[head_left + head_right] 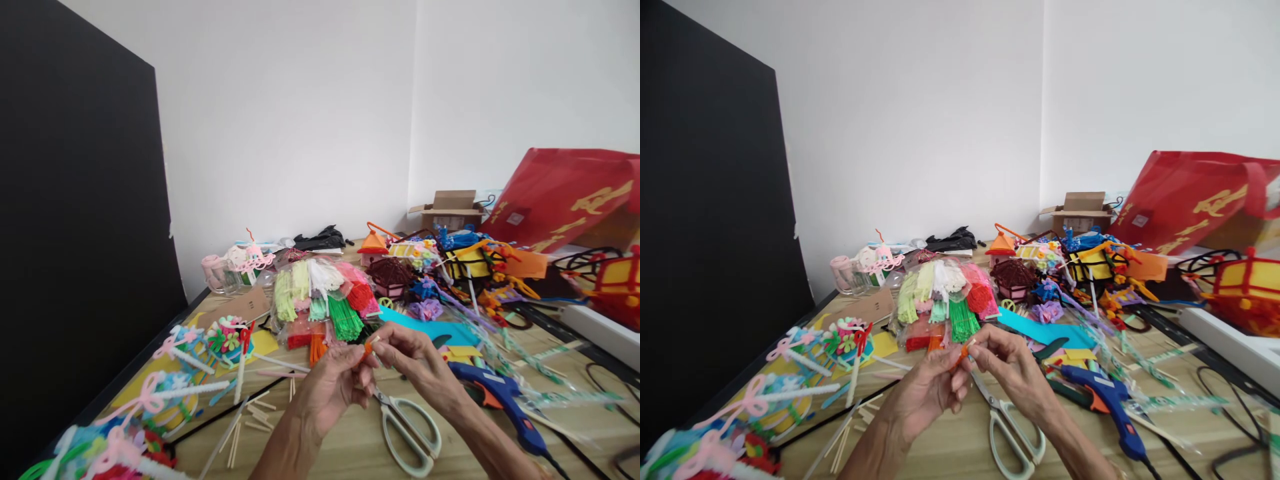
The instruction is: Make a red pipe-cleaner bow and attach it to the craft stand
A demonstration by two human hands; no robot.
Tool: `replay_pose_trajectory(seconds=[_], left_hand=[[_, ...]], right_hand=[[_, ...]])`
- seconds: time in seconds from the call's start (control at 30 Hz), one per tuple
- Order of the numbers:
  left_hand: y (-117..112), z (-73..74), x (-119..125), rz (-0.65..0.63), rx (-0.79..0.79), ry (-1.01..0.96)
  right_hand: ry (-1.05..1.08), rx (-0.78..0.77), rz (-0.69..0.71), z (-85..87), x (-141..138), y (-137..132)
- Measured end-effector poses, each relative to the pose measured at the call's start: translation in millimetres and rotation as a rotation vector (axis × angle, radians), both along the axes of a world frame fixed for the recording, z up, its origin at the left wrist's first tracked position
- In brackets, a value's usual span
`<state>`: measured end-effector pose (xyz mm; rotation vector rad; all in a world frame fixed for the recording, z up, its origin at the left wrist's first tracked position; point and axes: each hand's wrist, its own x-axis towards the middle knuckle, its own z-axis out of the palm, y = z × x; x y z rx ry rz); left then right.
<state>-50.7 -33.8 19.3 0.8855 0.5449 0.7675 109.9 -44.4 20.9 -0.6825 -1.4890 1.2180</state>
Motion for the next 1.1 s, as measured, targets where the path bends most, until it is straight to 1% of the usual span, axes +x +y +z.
replay_pose_trajectory(seconds=[0.07, 0.13, 0.2, 0.3, 0.37, 0.4, 0.43, 0.47, 0.5, 0.53, 0.6, 0.63, 0.67, 0.7, 0.77, 0.83, 0.9, 0.97, 1.0, 1.03, 1.1], left_hand=[[-1, 1.6, 2, 0.087, 0.096, 0.048], [-4, 4.2, 5, 0.205, 0.274, 0.173], [-7, 5.8, 7, 0.352, 0.535, 0.386], [-10, 2.6, 9, 0.64, 1.01, 0.706], [-10, -2.0, 10, 0.817, 1.261, 0.82], [-9, -3.8, 10, 0.867, 1.325, 0.841], [-8, -4.6, 10, 0.877, 1.329, 0.841], [-6, -4.2, 9, 0.834, 1.27, 0.817], [-5, -2.5, 8, 0.751, 1.152, 0.766], [-3, 0.0, 7, 0.641, 0.99, 0.689], [0, 6.2, 4, 0.4, 0.618, 0.49], [2, 8.8, 2, 0.301, 0.468, 0.399], [4, 10.6, 0, 0.215, 0.348, 0.326], [5, 11.6, -1, 0.143, 0.263, 0.271], [7, 10.9, -2, 0.015, 0.168, 0.204], [7, 8.5, -1, -0.067, 0.128, 0.152], [6, 6.7, 1, -0.069, 0.129, 0.117], [3, 7.5, 4, 0.008, 0.189, 0.125], [2, 9.1, 5, 0.066, 0.25, 0.158], [0, 11.2, 6, 0.128, 0.336, 0.217], [-4, 15.4, 7, 0.259, 0.571, 0.402]], right_hand=[[0.027, 0.001, 0.021, 1.9, -2, -1], [0.049, 0.011, 0.003, 3.1, -4, -2], [0.035, 0.025, -0.065, 2.2, -6, -3], [0.033, -0.006, -0.135, -4.0, -9, -1], [0.063, -0.041, -0.141, -9.2, -10, 1], [0.075, -0.054, -0.142, -11.1, -10, 1], [0.082, -0.06, -0.143, -12.1, -10, 2], [0.085, -0.059, -0.146, -12.0, -9, 2], [0.081, -0.05, -0.146, -10.8, -8, 2], [0.072, -0.035, -0.139, -8.8, -6, 2], [0.048, 0.003, -0.104, -3.1, -4, 0], [0.036, 0.02, -0.087, -0.2, -2, -1], [0.025, 0.032, -0.074, 2.2, -1, -1], [0.019, 0.035, -0.061, 4.0, 1, -2], [0.005, 0.028, -0.039, 5.6, 3, -2], [-0.018, 0.027, -0.033, 5.2, 5, -2], [-0.033, 0.035, -0.041, 4.6, 6, -1], [-0.022, 0.041, -0.034, 4.7, 6, -1], [-0.01, 0.045, -0.029, 4.9, 5, -1], [0.002, 0.052, -0.031, 5.0, 4, -1], [0.023, 0.057, -0.064, 3.8, 2, -1]])
